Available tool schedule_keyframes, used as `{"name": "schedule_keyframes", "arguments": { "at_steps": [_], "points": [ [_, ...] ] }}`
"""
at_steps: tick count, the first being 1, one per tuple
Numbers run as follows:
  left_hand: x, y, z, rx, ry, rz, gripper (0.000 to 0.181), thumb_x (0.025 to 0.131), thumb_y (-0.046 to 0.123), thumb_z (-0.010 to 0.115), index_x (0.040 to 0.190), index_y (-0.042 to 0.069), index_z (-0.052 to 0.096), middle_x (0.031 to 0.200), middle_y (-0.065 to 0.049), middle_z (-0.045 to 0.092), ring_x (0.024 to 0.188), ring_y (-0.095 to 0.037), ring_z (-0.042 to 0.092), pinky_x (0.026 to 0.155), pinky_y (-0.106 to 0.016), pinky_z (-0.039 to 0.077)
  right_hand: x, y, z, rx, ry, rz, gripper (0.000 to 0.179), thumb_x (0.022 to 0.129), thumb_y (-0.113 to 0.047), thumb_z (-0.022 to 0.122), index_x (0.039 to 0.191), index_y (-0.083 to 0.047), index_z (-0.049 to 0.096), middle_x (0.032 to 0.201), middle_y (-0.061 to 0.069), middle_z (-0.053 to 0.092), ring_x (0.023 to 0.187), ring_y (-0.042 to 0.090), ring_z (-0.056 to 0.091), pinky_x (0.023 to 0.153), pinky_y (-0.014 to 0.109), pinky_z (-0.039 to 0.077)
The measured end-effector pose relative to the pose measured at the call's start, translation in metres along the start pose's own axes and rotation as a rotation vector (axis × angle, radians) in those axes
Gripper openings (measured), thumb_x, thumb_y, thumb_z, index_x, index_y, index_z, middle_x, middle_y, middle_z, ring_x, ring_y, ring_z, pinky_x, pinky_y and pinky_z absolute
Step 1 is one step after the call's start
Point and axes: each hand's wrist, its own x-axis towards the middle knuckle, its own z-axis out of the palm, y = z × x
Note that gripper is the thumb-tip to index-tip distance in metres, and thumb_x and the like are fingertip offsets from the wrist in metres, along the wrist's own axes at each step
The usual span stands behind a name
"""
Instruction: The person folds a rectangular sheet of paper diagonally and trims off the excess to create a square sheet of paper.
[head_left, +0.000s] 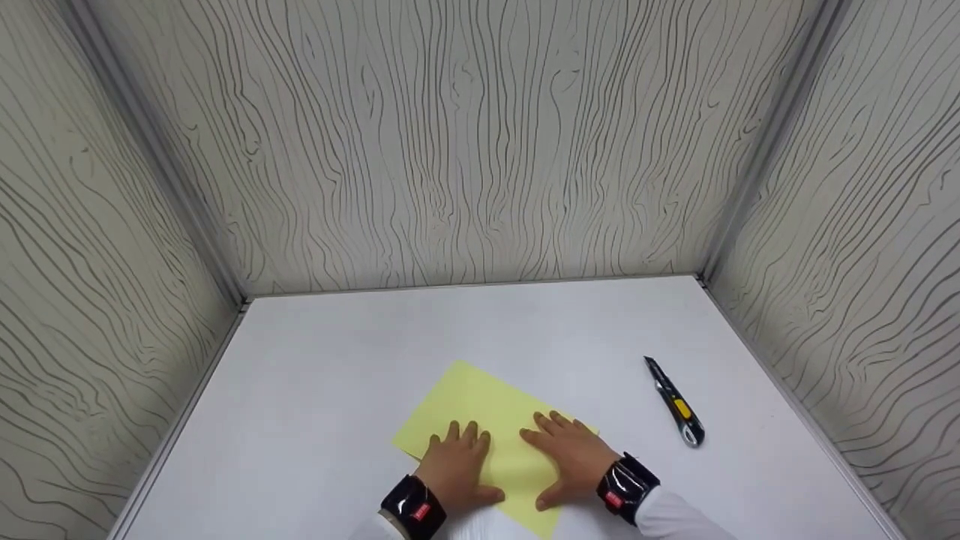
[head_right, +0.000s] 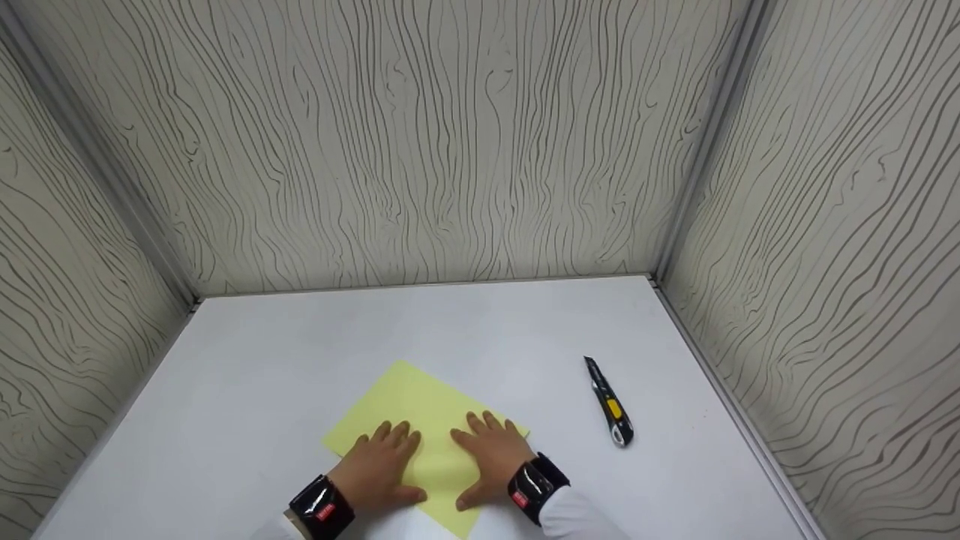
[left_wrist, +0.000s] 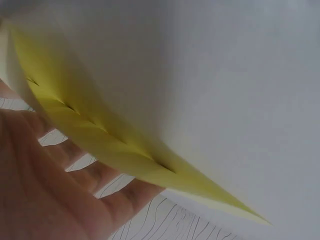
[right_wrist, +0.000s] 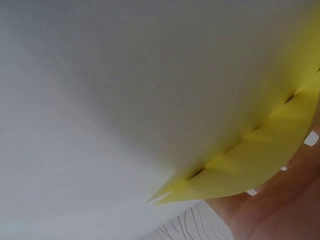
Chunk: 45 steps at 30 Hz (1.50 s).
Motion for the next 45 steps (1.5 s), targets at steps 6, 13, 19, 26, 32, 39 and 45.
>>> {"name": "schedule_keyframes", "arguments": {
  "at_steps": [6, 13, 19, 26, 32, 39, 45],
  "points": [
    [-0.001, -0.005, -0.008, -0.057, -0.014, 0.022, 0.103, 0.08, 0.082, 0.075, 0.153, 0.012, 0.058, 0.159, -0.017, 0.057, 0.144, -0.047, 0.056, 0.108, -0.068, 0.053, 0.004, -0.002, -0.007, -0.002, 0.015, -0.017, 0.104, 0.068, -0.064, 0.094, 0.153, -0.014, 0.061, 0.161, 0.026, 0.054, 0.146, 0.053, 0.053, 0.115, 0.071, 0.046],
    [0.002, -0.007, -0.015, 0.011, 0.056, 0.114, 0.068, 0.073, 0.067, 0.09, 0.116, 0.017, 0.073, 0.111, 0.0, 0.071, 0.098, -0.02, 0.066, 0.08, -0.041, 0.059, 0.011, 0.001, -0.013, -0.016, 0.02, -0.044, 0.093, 0.071, -0.064, 0.094, 0.145, -0.014, 0.069, 0.152, 0.025, 0.062, 0.135, 0.052, 0.061, 0.109, 0.064, 0.053],
    [-0.001, -0.009, -0.02, 0.01, 0.105, 0.162, 0.038, 0.076, 0.031, 0.093, 0.106, 0.017, 0.073, 0.093, 0.003, 0.067, 0.076, -0.013, 0.059, 0.062, -0.029, 0.052, 0.015, 0.0, -0.021, 0.027, -0.005, -0.031, 0.085, 0.075, -0.064, 0.091, 0.142, -0.014, 0.072, 0.149, 0.024, 0.064, 0.132, 0.053, 0.063, 0.106, 0.064, 0.055],
    [-0.007, -0.014, -0.018, 0.002, 0.11, 0.186, 0.027, 0.081, 0.022, 0.089, 0.101, 0.014, 0.072, 0.086, 0.001, 0.067, 0.071, -0.012, 0.058, 0.062, -0.027, 0.051, 0.015, -0.002, -0.029, 0.049, -0.026, -0.024, 0.08, 0.08, -0.063, 0.089, 0.139, -0.012, 0.073, 0.149, 0.024, 0.064, 0.132, 0.051, 0.063, 0.109, 0.065, 0.053],
    [-0.011, -0.016, -0.013, 0.028, 0.148, 0.212, 0.01, 0.087, 0.015, 0.081, 0.093, 0.013, 0.074, 0.084, 0.003, 0.067, 0.072, -0.011, 0.058, 0.065, -0.025, 0.052, 0.016, 0.0, -0.028, 0.074, -0.056, 0.013, 0.078, 0.082, -0.063, 0.087, 0.137, -0.009, 0.072, 0.151, 0.026, 0.062, 0.138, 0.051, 0.06, 0.114, 0.068, 0.048],
    [-0.014, -0.019, -0.011, 0.03, 0.18, 0.232, 0.006, 0.095, 0.013, 0.077, 0.089, 0.013, 0.075, 0.088, 0.003, 0.071, 0.076, -0.011, 0.063, 0.068, -0.024, 0.056, 0.015, 0.005, -0.027, 0.106, -0.074, 0.041, 0.077, 0.085, -0.066, 0.083, 0.136, -0.009, 0.073, 0.15, 0.023, 0.064, 0.137, 0.048, 0.062, 0.113, 0.065, 0.05],
    [-0.014, -0.022, -0.009, 0.024, 0.213, 0.238, 0.012, 0.098, 0.015, 0.074, 0.087, 0.013, 0.073, 0.087, 0.003, 0.071, 0.075, -0.012, 0.064, 0.067, -0.025, 0.056, 0.003, 0.014, -0.036, 0.215, -0.071, -0.003, 0.081, 0.094, -0.065, 0.075, 0.143, -0.002, 0.066, 0.147, 0.019, 0.067, 0.136, 0.045, 0.062, 0.115, 0.061, 0.049]
  ]
}}
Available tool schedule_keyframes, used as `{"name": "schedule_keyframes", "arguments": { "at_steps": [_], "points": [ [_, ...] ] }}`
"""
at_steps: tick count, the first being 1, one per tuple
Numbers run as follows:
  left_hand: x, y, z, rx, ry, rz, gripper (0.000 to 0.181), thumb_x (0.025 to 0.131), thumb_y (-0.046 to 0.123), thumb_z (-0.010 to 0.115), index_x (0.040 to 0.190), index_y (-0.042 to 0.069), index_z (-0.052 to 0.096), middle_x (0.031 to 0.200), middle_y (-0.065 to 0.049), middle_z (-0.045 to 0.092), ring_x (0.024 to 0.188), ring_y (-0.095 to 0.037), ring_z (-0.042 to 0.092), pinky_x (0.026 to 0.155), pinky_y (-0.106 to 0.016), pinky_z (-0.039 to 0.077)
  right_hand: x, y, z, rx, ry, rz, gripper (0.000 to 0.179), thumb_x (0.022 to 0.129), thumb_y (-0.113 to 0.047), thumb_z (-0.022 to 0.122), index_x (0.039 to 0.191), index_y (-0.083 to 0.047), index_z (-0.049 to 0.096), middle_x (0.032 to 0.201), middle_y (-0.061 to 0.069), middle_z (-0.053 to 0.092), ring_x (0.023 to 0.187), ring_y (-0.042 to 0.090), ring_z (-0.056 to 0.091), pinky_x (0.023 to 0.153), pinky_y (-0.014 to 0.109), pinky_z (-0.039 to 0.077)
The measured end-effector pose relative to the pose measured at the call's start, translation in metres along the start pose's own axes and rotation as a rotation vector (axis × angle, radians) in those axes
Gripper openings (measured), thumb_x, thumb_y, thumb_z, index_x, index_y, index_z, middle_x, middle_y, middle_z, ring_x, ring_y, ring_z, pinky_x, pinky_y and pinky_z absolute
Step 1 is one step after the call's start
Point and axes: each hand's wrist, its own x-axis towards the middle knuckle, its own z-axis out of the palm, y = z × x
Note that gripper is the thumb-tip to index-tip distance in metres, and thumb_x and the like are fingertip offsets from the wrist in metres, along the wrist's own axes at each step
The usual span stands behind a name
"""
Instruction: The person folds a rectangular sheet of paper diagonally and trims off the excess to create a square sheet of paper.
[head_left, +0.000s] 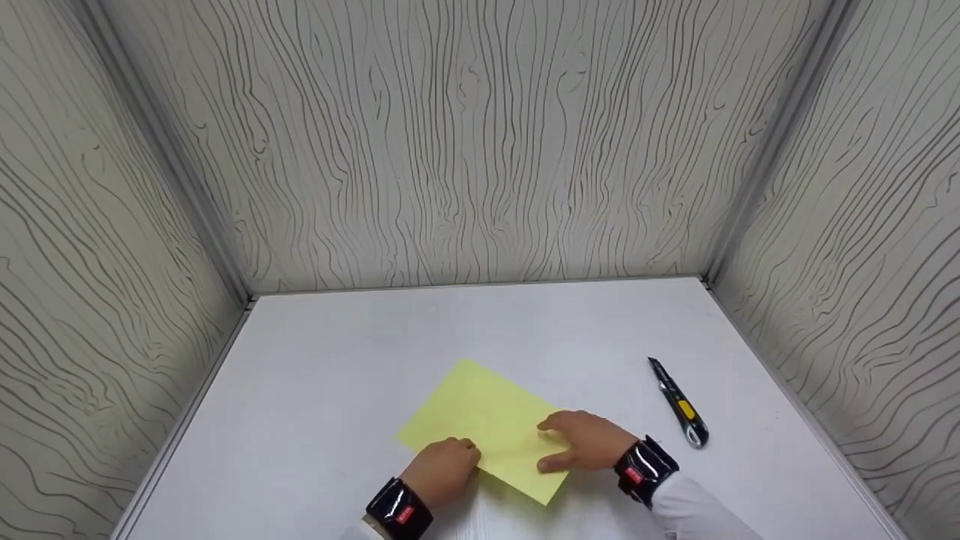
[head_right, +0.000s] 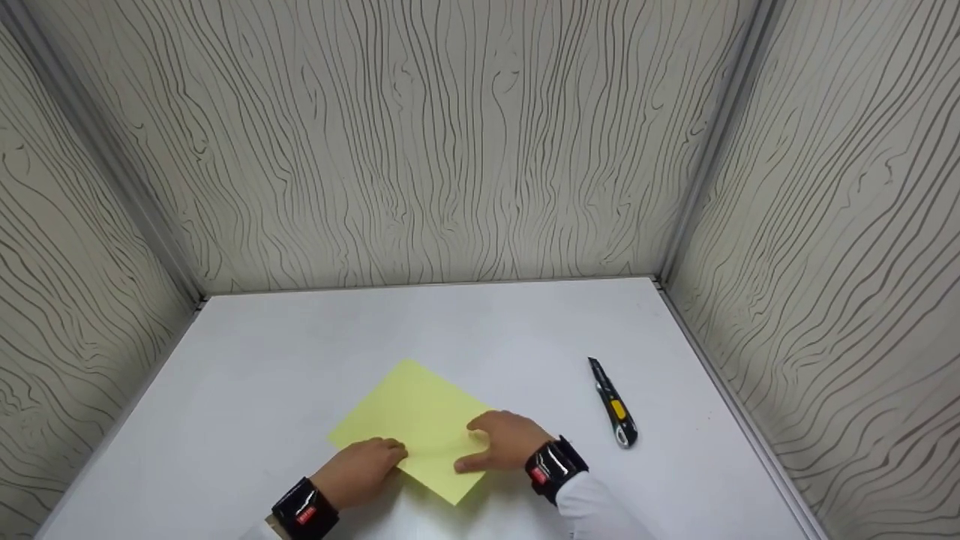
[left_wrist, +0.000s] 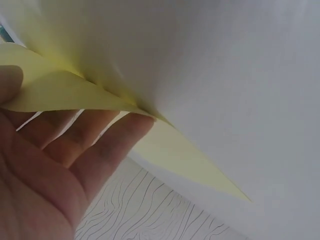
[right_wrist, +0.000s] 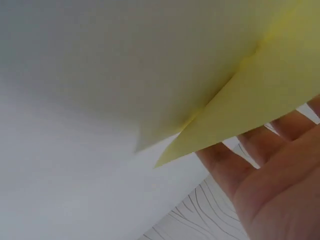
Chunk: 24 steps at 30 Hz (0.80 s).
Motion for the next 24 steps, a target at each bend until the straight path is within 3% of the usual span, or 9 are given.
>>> {"name": "schedule_keyframes", "arguments": {
  "at_steps": [3, 7, 13, 18, 21, 24],
  "points": [
    [0.001, -0.002, 0.002, -0.026, 0.014, -0.006, 0.015, 0.099, 0.017, 0.074, 0.085, 0.014, 0.071, 0.084, 0.003, 0.07, 0.072, -0.011, 0.063, 0.066, -0.025, 0.054, -0.007, 0.009, -0.005, 0.029, 0.021, -0.054, 0.082, 0.098, -0.064, 0.071, 0.146, 0.001, 0.062, 0.147, 0.021, 0.067, 0.136, 0.045, 0.062, 0.115, 0.059, 0.049],
    [0.002, -0.004, 0.001, -0.084, 0.022, -0.026, 0.019, 0.102, 0.019, 0.073, 0.083, 0.013, 0.072, 0.081, 0.004, 0.069, 0.069, -0.012, 0.061, 0.064, -0.026, 0.053, -0.018, 0.02, -0.007, 0.119, 0.049, -0.105, 0.073, 0.1, -0.049, 0.076, 0.149, 0.003, 0.059, 0.149, 0.024, 0.064, 0.134, 0.048, 0.063, 0.114, 0.061, 0.049],
    [0.003, -0.006, -0.001, -0.143, 0.041, -0.032, 0.026, 0.104, 0.019, 0.069, 0.079, 0.013, 0.07, 0.075, 0.003, 0.067, 0.066, -0.012, 0.062, 0.063, -0.03, 0.053, -0.025, 0.028, -0.001, 0.268, 0.102, -0.034, 0.067, 0.097, -0.043, 0.082, 0.144, 0.001, 0.064, 0.145, 0.021, 0.068, 0.128, 0.046, 0.067, 0.11, 0.062, 0.053],
    [0.005, -0.007, 0.0, -0.163, 0.035, -0.043, 0.029, 0.105, 0.019, 0.067, 0.077, 0.013, 0.067, 0.073, 0.004, 0.065, 0.066, -0.012, 0.062, 0.063, -0.03, 0.054, -0.023, 0.032, 0.007, 0.322, 0.209, -0.033, 0.041, 0.099, -0.039, 0.08, 0.123, -0.006, 0.078, 0.123, 0.009, 0.081, 0.112, 0.026, 0.076, 0.1, 0.041, 0.061],
    [0.005, -0.006, 0.001, -0.167, 0.033, -0.054, 0.03, 0.105, 0.018, 0.066, 0.076, 0.014, 0.065, 0.072, 0.004, 0.063, 0.064, -0.012, 0.06, 0.062, -0.03, 0.053, -0.021, 0.035, 0.01, 0.358, 0.233, -0.024, 0.025, 0.098, -0.033, 0.08, 0.112, -0.013, 0.082, 0.109, 0.002, 0.083, 0.097, 0.009, 0.073, 0.088, 0.027, 0.058],
    [0.005, -0.005, 0.0, -0.18, 0.034, -0.074, 0.032, 0.106, 0.019, 0.066, 0.074, 0.014, 0.063, 0.069, 0.005, 0.06, 0.062, -0.01, 0.056, 0.061, -0.03, 0.051, -0.019, 0.038, 0.011, 0.384, 0.23, -0.014, 0.016, 0.099, -0.029, 0.08, 0.103, -0.014, 0.084, 0.097, 0.0, 0.082, 0.081, -0.001, 0.063, 0.073, 0.021, 0.052]
  ]
}}
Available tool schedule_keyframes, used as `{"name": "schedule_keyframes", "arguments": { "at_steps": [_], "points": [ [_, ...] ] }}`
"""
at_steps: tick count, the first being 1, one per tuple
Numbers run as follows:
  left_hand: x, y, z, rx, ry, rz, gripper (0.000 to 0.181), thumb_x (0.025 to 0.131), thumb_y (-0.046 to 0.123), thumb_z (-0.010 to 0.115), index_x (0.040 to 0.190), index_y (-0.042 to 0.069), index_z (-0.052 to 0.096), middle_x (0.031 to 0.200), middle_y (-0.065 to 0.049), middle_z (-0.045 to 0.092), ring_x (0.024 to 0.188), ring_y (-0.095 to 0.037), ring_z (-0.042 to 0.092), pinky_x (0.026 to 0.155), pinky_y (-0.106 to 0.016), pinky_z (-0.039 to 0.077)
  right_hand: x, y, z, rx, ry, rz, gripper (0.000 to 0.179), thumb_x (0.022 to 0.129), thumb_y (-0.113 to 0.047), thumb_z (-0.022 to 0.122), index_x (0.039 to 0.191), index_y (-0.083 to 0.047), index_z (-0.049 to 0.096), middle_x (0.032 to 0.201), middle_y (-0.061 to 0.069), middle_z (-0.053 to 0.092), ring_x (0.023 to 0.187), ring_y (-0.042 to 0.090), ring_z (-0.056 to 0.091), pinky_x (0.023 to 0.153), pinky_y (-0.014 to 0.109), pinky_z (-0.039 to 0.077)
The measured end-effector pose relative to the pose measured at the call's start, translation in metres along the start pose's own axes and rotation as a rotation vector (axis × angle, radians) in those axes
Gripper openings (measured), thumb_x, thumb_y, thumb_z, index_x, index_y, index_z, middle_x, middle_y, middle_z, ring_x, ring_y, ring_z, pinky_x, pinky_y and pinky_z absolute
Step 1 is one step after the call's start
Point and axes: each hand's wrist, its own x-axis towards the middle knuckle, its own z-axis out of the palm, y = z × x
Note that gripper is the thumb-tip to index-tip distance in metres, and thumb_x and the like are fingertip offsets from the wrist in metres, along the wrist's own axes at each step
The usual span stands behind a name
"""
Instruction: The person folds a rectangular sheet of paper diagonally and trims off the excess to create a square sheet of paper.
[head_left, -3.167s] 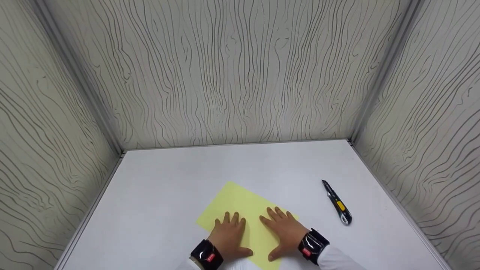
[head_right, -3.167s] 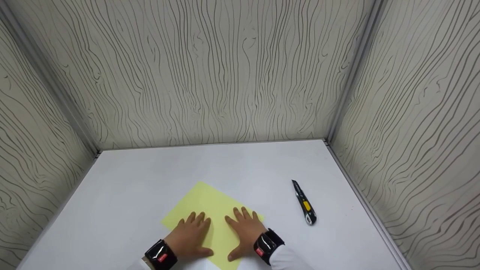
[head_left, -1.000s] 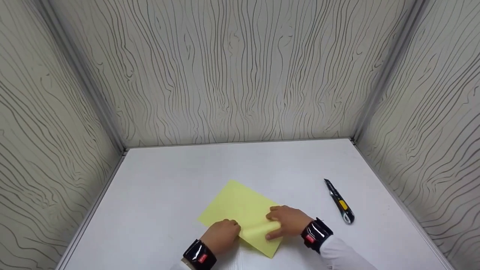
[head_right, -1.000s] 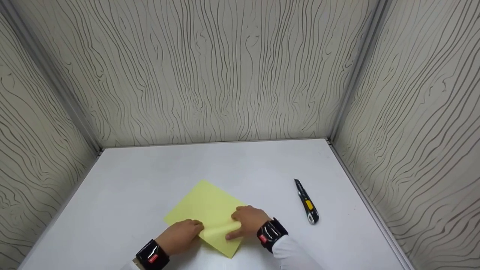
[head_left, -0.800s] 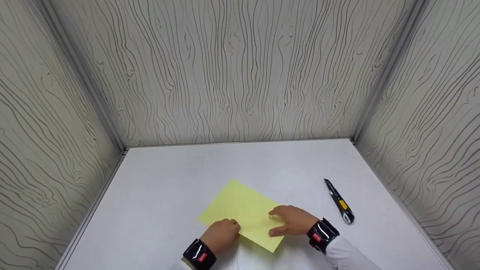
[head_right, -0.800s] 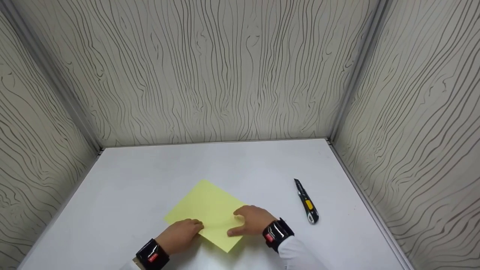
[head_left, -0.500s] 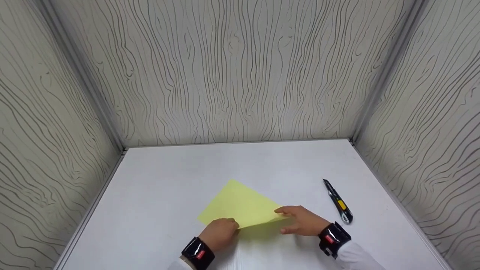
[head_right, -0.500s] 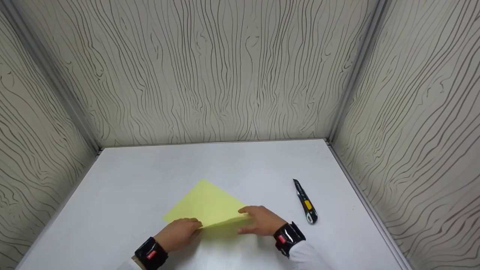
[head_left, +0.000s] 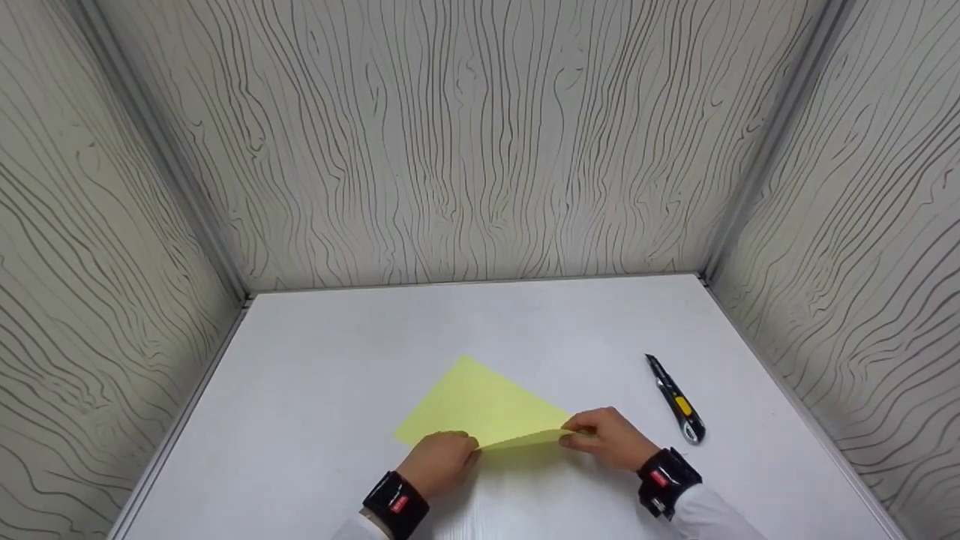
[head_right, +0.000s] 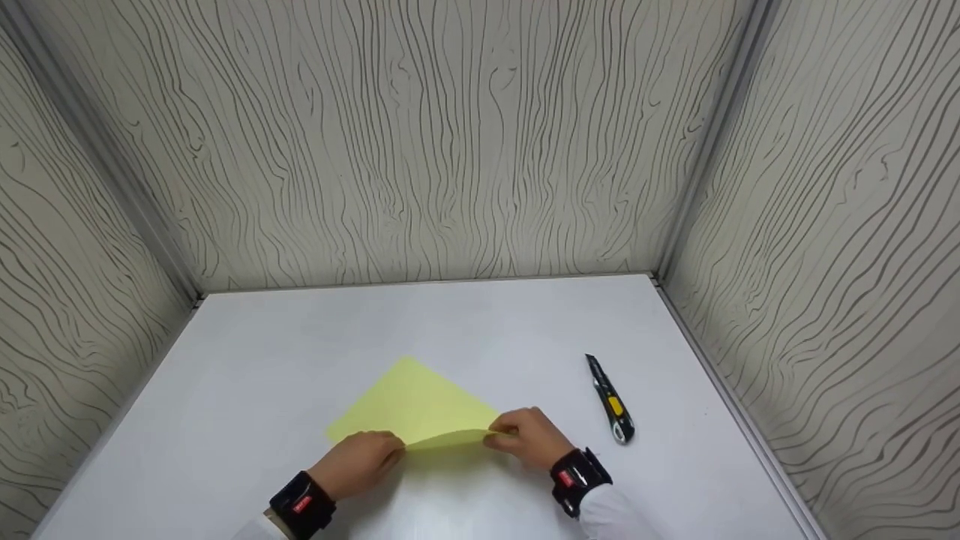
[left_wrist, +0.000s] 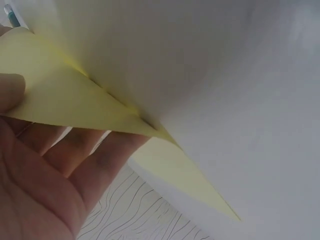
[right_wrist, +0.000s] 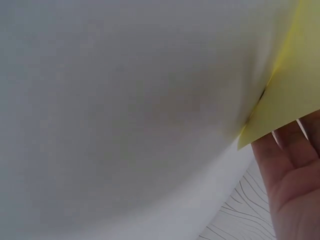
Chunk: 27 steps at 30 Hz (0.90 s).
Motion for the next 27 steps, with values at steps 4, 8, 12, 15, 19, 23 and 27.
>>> {"name": "schedule_keyframes", "arguments": {
  "at_steps": [4, 8, 12, 15, 19, 23, 27],
  "points": [
    [0.0, 0.001, -0.002, -0.071, -0.008, -0.046, 0.041, 0.108, 0.025, 0.064, 0.068, 0.015, 0.056, 0.065, 0.008, 0.051, 0.06, -0.007, 0.047, 0.059, -0.028, 0.047, 0.003, 0.001, -0.002, 0.01, 0.001, 0.026, 0.018, 0.102, -0.026, 0.076, 0.093, -0.01, 0.082, 0.082, -0.002, 0.074, 0.067, -0.002, 0.052, 0.062, 0.018, 0.044],
    [0.002, 0.0, -0.003, -0.153, -0.02, -0.107, 0.046, 0.112, 0.034, 0.057, 0.069, 0.017, 0.051, 0.065, 0.01, 0.044, 0.06, -0.007, 0.046, 0.057, -0.028, 0.044, 0.007, 0.002, -0.003, -0.015, 0.016, 0.053, 0.024, 0.104, -0.026, 0.074, 0.088, -0.008, 0.077, 0.074, -0.01, 0.059, 0.066, -0.001, 0.047, 0.063, 0.019, 0.04],
    [0.005, 0.0, -0.002, -0.203, -0.013, -0.169, 0.035, 0.114, 0.035, 0.053, 0.089, 0.013, 0.061, 0.069, 0.005, 0.052, 0.063, -0.011, 0.053, 0.058, -0.032, 0.048, 0.012, 0.001, -0.003, -0.021, 0.039, 0.063, 0.025, 0.107, -0.024, 0.07, 0.088, -0.008, 0.072, 0.074, -0.012, 0.051, 0.068, 0.001, 0.047, 0.064, 0.02, 0.039],
    [0.006, 0.001, -0.001, -0.206, 0.018, -0.198, 0.032, 0.114, 0.033, 0.052, 0.12, 0.005, 0.064, 0.083, -0.004, 0.069, 0.071, -0.019, 0.067, 0.063, -0.039, 0.057, 0.016, -0.001, -0.003, -0.004, 0.058, 0.067, 0.028, 0.108, -0.023, 0.068, 0.085, -0.007, 0.067, 0.073, -0.01, 0.048, 0.067, 0.002, 0.045, 0.063, 0.02, 0.038],
    [0.007, 0.003, 0.002, -0.194, 0.06, -0.221, 0.052, 0.113, 0.03, 0.053, 0.152, -0.004, 0.048, 0.112, -0.017, 0.075, 0.077, -0.027, 0.073, 0.067, -0.044, 0.061, 0.022, -0.004, -0.003, 0.014, 0.083, 0.089, 0.03, 0.11, -0.023, 0.065, 0.085, -0.007, 0.06, 0.075, -0.007, 0.045, 0.068, 0.004, 0.045, 0.064, 0.022, 0.037],
    [0.011, 0.006, 0.005, -0.184, 0.087, -0.231, 0.067, 0.11, 0.023, 0.06, 0.165, -0.004, 0.033, 0.126, -0.023, 0.068, 0.07, -0.022, 0.065, 0.058, -0.037, 0.056, 0.027, -0.002, 0.001, 0.025, 0.095, 0.115, 0.026, 0.109, -0.02, 0.066, 0.087, -0.007, 0.061, 0.075, -0.006, 0.047, 0.069, 0.005, 0.046, 0.064, 0.022, 0.039],
    [0.015, 0.01, 0.008, -0.133, 0.092, -0.237, 0.075, 0.105, 0.018, 0.067, 0.171, 0.01, 0.031, 0.14, -0.026, 0.059, 0.082, -0.027, 0.067, 0.055, -0.035, 0.054, 0.032, 0.0, 0.005, 0.035, 0.123, 0.157, 0.023, 0.107, -0.017, 0.068, 0.087, -0.006, 0.064, 0.075, -0.006, 0.049, 0.07, 0.008, 0.048, 0.065, 0.023, 0.041]
  ]
}}
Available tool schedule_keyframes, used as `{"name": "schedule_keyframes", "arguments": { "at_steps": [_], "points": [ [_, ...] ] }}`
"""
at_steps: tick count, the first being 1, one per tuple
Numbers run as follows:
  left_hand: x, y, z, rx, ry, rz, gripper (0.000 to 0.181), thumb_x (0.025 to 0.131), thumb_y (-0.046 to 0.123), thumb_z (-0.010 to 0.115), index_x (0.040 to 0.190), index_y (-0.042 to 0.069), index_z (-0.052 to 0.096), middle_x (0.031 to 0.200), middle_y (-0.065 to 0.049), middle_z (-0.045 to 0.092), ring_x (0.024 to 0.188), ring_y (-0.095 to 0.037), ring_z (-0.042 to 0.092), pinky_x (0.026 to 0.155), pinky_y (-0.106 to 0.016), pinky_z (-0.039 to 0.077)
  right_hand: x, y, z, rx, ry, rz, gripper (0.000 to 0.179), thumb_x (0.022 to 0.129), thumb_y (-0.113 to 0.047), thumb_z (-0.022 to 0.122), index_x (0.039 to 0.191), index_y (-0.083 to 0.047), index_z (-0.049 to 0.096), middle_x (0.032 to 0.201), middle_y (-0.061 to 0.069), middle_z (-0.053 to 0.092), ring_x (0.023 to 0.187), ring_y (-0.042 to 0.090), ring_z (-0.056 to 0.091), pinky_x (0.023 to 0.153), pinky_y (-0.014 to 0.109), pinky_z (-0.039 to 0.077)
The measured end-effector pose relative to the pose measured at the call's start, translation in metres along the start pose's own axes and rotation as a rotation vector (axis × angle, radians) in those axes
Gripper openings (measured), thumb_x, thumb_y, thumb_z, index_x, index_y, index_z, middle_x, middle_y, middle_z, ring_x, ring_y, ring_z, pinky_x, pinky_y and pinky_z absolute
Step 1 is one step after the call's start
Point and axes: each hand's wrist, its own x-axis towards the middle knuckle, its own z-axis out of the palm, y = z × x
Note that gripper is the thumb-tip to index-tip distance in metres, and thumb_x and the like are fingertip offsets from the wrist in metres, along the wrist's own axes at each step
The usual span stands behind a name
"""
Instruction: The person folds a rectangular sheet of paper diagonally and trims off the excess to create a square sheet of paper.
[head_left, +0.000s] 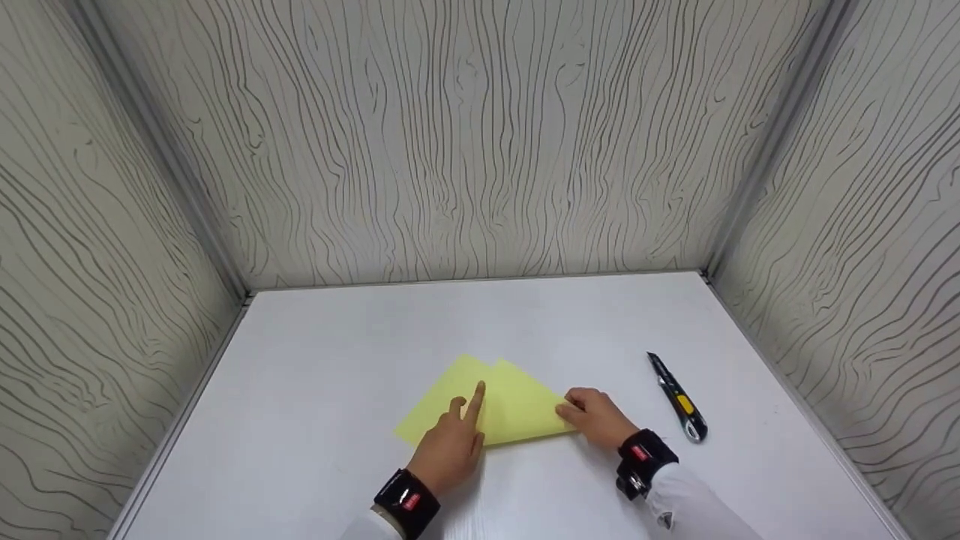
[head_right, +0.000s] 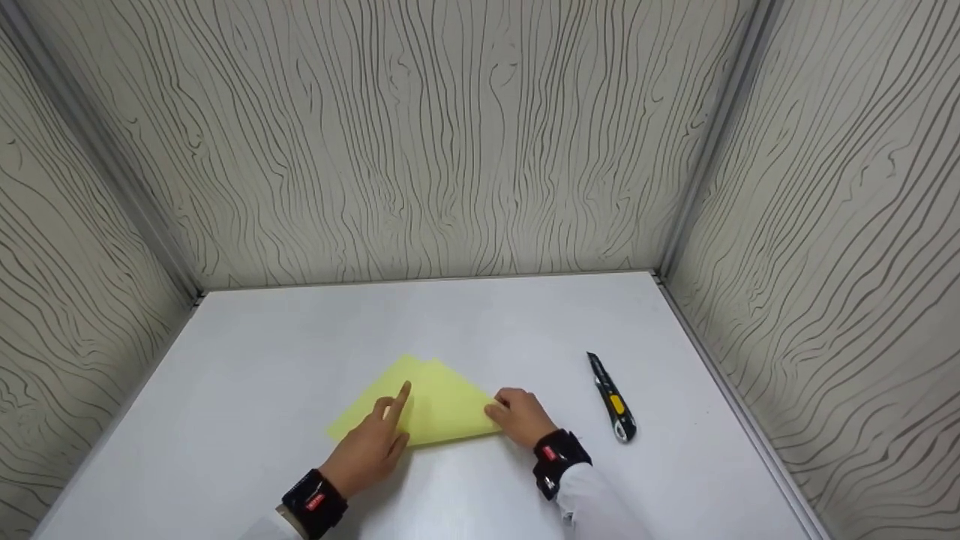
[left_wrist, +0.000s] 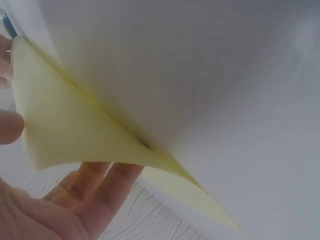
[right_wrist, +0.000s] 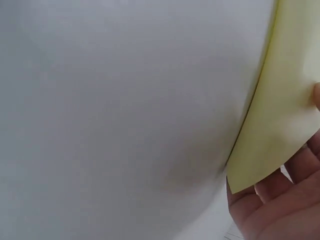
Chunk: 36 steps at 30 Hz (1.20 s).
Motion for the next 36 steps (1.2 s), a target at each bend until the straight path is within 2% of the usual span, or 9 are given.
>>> {"name": "schedule_keyframes", "arguments": {
  "at_steps": [4, 9, 14, 19, 23, 27, 31, 36],
  "points": [
    [0.001, 0.004, 0.004, 0.066, -0.006, 0.004, 0.067, 0.104, 0.016, 0.069, 0.166, 0.023, 0.045, 0.148, -0.027, 0.054, 0.096, -0.034, 0.068, 0.056, -0.037, 0.057, 0.001, -0.002, 0.005, -0.012, 0.036, 0.039, 0.018, 0.104, -0.015, 0.07, 0.089, -0.006, 0.065, 0.078, -0.003, 0.053, 0.073, 0.012, 0.05, 0.067, 0.025, 0.042],
    [-0.001, 0.01, 0.007, 0.163, -0.048, 0.024, 0.052, 0.104, 0.015, 0.067, 0.155, 0.023, 0.06, 0.15, -0.026, 0.055, 0.105, -0.037, 0.066, 0.062, -0.042, 0.061, 0.0, -0.003, 0.011, -0.049, 0.071, 0.048, 0.014, 0.102, -0.012, 0.072, 0.091, -0.005, 0.066, 0.083, 0.0, 0.057, 0.079, 0.016, 0.052, 0.072, 0.028, 0.043],
    [-0.005, 0.013, 0.013, 0.278, -0.089, 0.039, 0.053, 0.104, 0.021, 0.068, 0.156, 0.03, 0.059, 0.144, -0.019, 0.062, 0.112, -0.037, 0.066, 0.076, -0.054, 0.063, 0.003, -0.002, 0.017, -0.097, 0.102, 0.068, 0.012, 0.1, -0.01, 0.073, 0.091, -0.005, 0.065, 0.084, 0.002, 0.061, 0.082, 0.018, 0.055, 0.077, 0.032, 0.047],
    [-0.008, 0.015, 0.018, 0.367, -0.09, 0.05, 0.054, 0.104, 0.023, 0.065, 0.156, 0.036, 0.058, 0.134, -0.015, 0.066, 0.111, -0.036, 0.064, 0.083, -0.056, 0.06, 0.005, -0.001, 0.022, -0.125, 0.102, 0.12, 0.009, 0.1, -0.01, 0.073, 0.095, -0.005, 0.067, 0.088, 0.002, 0.065, 0.085, 0.019, 0.058, 0.081, 0.038, 0.05],
    [-0.009, 0.018, 0.018, 0.366, -0.063, 0.048, 0.05, 0.107, 0.031, 0.063, 0.156, 0.034, 0.058, 0.133, -0.015, 0.068, 0.109, -0.036, 0.065, 0.081, -0.054, 0.059, 0.005, -0.003, 0.023, -0.128, 0.09, 0.165, 0.007, 0.101, -0.01, 0.071, 0.1, -0.005, 0.067, 0.089, 0.006, 0.065, 0.085, 0.021, 0.058, 0.081, 0.04, 0.05],
    [-0.008, 0.019, 0.017, 0.314, -0.091, 0.025, 0.055, 0.107, 0.037, 0.063, 0.161, 0.039, 0.052, 0.149, -0.015, 0.062, 0.117, -0.04, 0.064, 0.087, -0.058, 0.058, 0.004, -0.005, 0.023, -0.119, 0.098, 0.173, 0.009, 0.102, -0.008, 0.071, 0.109, -0.006, 0.067, 0.105, 0.018, 0.074, 0.092, 0.028, 0.065, 0.085, 0.046, 0.054],
    [-0.007, 0.02, 0.014, 0.274, -0.127, 0.011, 0.057, 0.106, 0.041, 0.064, 0.161, 0.046, 0.051, 0.159, -0.012, 0.057, 0.126, -0.046, 0.06, 0.092, -0.063, 0.055, 0.003, -0.008, 0.023, -0.122, 0.088, 0.167, 0.02, 0.102, -0.007, 0.07, 0.122, -0.007, 0.069, 0.125, 0.026, 0.074, 0.109, 0.037, 0.07, 0.097, 0.056, 0.056],
    [-0.007, 0.021, 0.013, 0.275, -0.124, 0.022, 0.054, 0.105, 0.042, 0.063, 0.158, 0.046, 0.054, 0.153, -0.012, 0.061, 0.123, -0.044, 0.06, 0.089, -0.06, 0.053, 0.002, -0.012, 0.022, -0.116, 0.072, 0.153, 0.024, 0.103, -0.005, 0.068, 0.127, -0.006, 0.074, 0.135, 0.024, 0.073, 0.126, 0.044, 0.068, 0.111, 0.062, 0.051]
  ]
}}
